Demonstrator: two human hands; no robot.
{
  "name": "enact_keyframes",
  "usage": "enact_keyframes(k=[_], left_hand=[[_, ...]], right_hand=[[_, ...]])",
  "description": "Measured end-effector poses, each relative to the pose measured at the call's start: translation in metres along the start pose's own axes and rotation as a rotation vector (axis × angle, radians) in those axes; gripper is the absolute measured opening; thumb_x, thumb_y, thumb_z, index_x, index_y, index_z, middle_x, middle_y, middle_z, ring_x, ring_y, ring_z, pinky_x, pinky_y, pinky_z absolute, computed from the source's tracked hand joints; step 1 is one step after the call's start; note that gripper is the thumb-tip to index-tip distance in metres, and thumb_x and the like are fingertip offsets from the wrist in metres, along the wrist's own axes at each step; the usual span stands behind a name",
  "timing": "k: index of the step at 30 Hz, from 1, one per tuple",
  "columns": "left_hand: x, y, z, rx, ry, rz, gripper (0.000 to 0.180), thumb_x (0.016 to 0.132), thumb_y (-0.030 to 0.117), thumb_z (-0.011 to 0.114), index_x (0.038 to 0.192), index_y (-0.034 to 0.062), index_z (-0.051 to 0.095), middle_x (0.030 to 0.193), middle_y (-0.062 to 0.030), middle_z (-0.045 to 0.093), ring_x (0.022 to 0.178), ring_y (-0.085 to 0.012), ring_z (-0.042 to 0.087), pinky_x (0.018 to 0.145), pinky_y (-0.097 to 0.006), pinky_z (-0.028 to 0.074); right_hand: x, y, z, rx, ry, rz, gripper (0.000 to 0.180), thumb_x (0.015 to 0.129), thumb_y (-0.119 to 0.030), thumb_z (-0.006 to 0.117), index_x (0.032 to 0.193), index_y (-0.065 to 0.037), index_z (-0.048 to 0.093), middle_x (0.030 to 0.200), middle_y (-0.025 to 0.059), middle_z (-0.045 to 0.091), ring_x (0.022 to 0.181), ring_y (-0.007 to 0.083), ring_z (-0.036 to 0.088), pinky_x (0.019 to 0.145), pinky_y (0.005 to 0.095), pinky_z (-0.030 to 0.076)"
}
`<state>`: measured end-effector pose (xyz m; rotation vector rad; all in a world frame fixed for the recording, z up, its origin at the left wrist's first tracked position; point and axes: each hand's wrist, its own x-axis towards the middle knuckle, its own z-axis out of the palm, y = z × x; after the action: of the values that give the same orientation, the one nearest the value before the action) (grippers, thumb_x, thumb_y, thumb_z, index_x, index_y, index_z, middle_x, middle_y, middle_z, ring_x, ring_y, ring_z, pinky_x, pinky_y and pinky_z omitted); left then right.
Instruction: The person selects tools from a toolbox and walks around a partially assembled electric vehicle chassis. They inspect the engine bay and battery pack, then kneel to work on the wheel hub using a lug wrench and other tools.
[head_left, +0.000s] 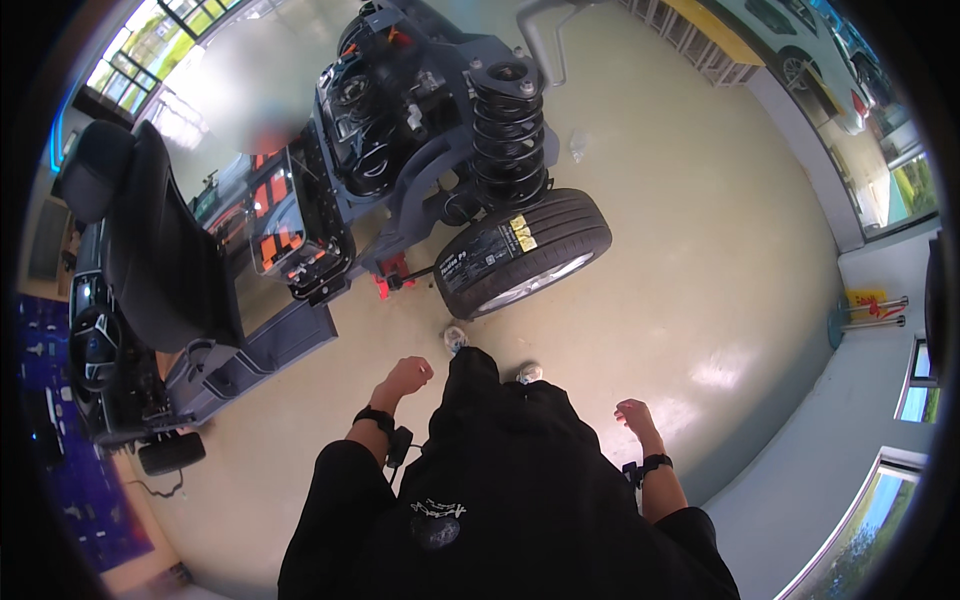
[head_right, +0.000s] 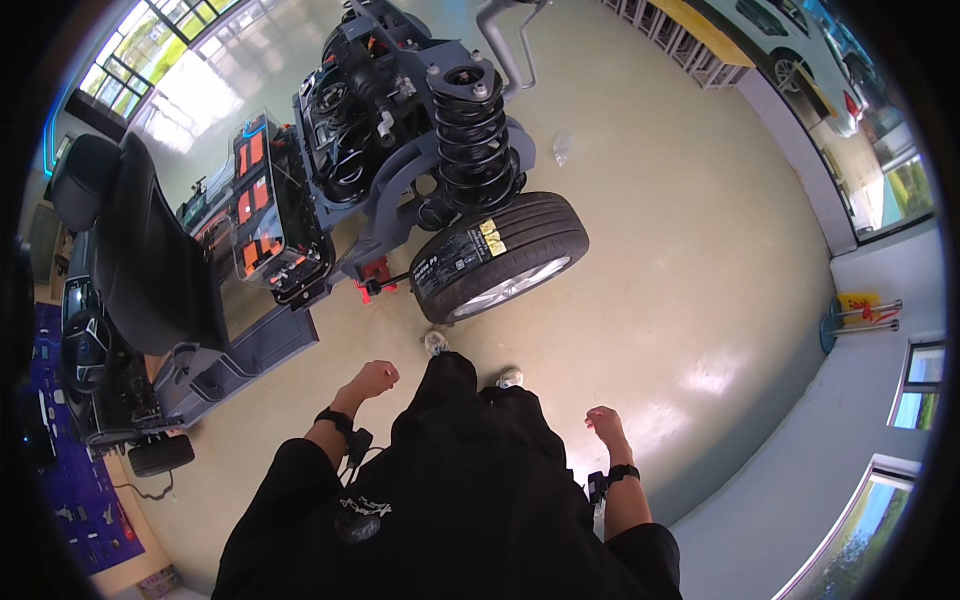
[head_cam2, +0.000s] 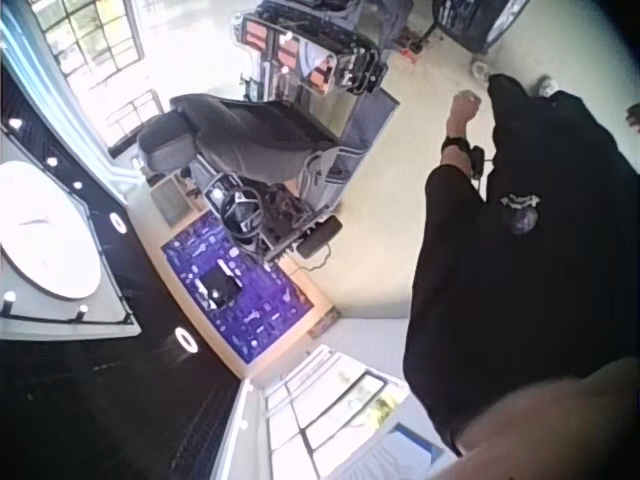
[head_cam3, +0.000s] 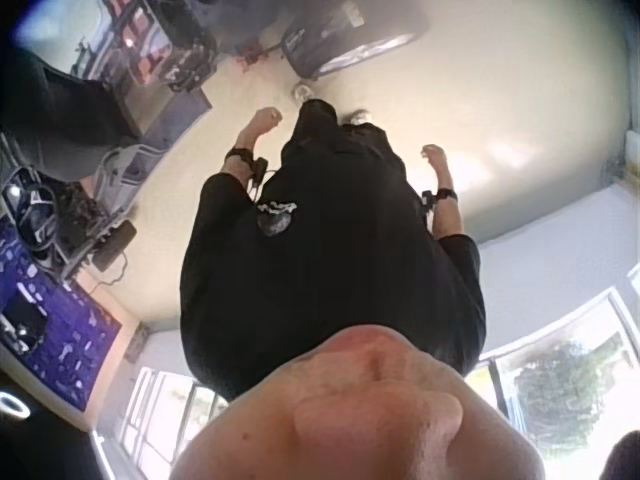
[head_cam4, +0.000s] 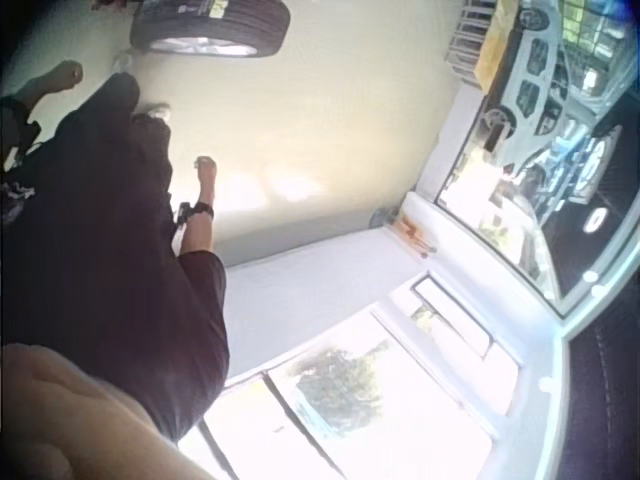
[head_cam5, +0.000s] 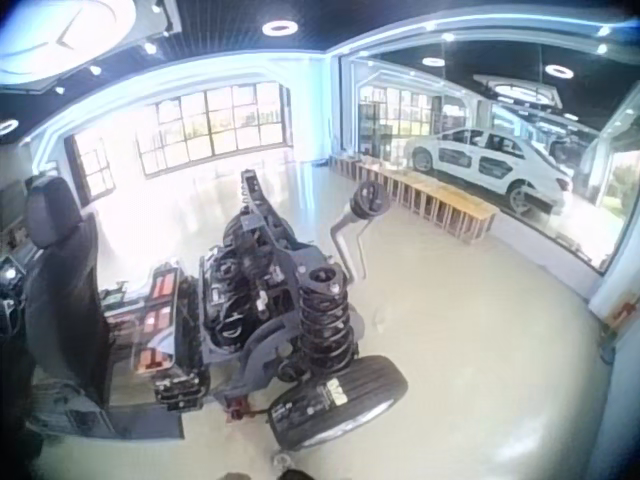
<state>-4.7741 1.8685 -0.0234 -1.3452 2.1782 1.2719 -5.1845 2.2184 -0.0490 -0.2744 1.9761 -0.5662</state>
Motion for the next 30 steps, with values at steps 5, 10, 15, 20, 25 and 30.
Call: enact_keyframes(k=[5, 10, 15, 20, 25, 30], left_hand=[[-0.005, -0.021, -0.001, -0.074, 0.003, -0.097, 0.023, 0.077, 0.025, 0.055, 0.079, 0.0033, 0.063, 0.068, -0.0115, 0.064, 0.066, -0.024, 0.063, 0.066, -0.034, 0.05], [-0.013, -0.024, -0.008, -0.195, 0.076, -0.114, 0.022, 0.076, 0.023, 0.052, 0.078, 0.0031, 0.062, 0.067, -0.0118, 0.064, 0.065, -0.0232, 0.063, 0.065, -0.034, 0.05], [-0.012, -0.05, 0.011, -0.384, 0.098, -0.21, 0.021, 0.076, 0.021, 0.051, 0.076, 0.0028, 0.061, 0.067, -0.011, 0.063, 0.065, -0.0218, 0.062, 0.063, -0.032, 0.049], [-0.022, -0.1, 0.05, -0.626, 0.193, -0.331, 0.021, 0.078, 0.021, 0.05, 0.077, 0.003, 0.06, 0.068, -0.0101, 0.063, 0.065, -0.0201, 0.062, 0.063, -0.031, 0.048], [-0.024, -0.148, 0.086, -0.708, 0.122, -0.506, 0.02, 0.08, 0.02, 0.049, 0.078, 0.0038, 0.06, 0.068, -0.0099, 0.063, 0.067, -0.0203, 0.062, 0.065, -0.031, 0.048], [0.005, -0.157, 0.063, -0.717, 0.145, -0.455, 0.019, 0.082, 0.02, 0.048, 0.078, 0.005, 0.06, 0.071, -0.0097, 0.061, 0.07, -0.0224, 0.06, 0.065, -0.033, 0.047]], right_hand=[[0.016, -0.023, -0.004, -0.029, -0.03, -0.01, 0.02, 0.078, -0.015, 0.054, 0.085, 0.001, 0.062, 0.074, 0.0092, 0.065, 0.065, 0.0151, 0.062, 0.059, 0.0264, 0.049], [0.043, -0.097, -0.004, -0.15, -0.134, -0.266, 0.019, 0.079, -0.016, 0.055, 0.084, 0.001, 0.061, 0.072, 0.0085, 0.064, 0.065, 0.0154, 0.061, 0.06, 0.0262, 0.049], [0.085, -0.218, 0.029, -0.402, 0.113, -0.634, 0.021, 0.086, -0.022, 0.049, 0.088, -0.003, 0.058, 0.072, 0.0062, 0.061, 0.073, 0.0178, 0.06, 0.062, 0.0306, 0.047], [0.076, -0.392, 0.08, -0.747, 0.279, -1.085, 0.029, 0.079, -0.01, 0.054, 0.107, -0.002, 0.05, 0.111, 0.0153, 0.053, 0.103, 0.0314, 0.05, 0.086, 0.0405, 0.041], [0.104, -0.49, 0.154, -1.129, 0.345, -1.313, 0.048, 0.078, -0.013, 0.057, 0.121, 0.0, 0.041, 0.122, 0.015, 0.044, 0.111, 0.0329, 0.043, 0.093, 0.0414, 0.036], [0.157, -0.507, 0.195, -1.234, 0.542, -0.975, 0.042, 0.082, -0.026, 0.054, 0.116, -0.003, 0.044, 0.105, 0.0178, 0.055, 0.098, 0.0335, 0.053, 0.083, 0.0424, 0.042]])
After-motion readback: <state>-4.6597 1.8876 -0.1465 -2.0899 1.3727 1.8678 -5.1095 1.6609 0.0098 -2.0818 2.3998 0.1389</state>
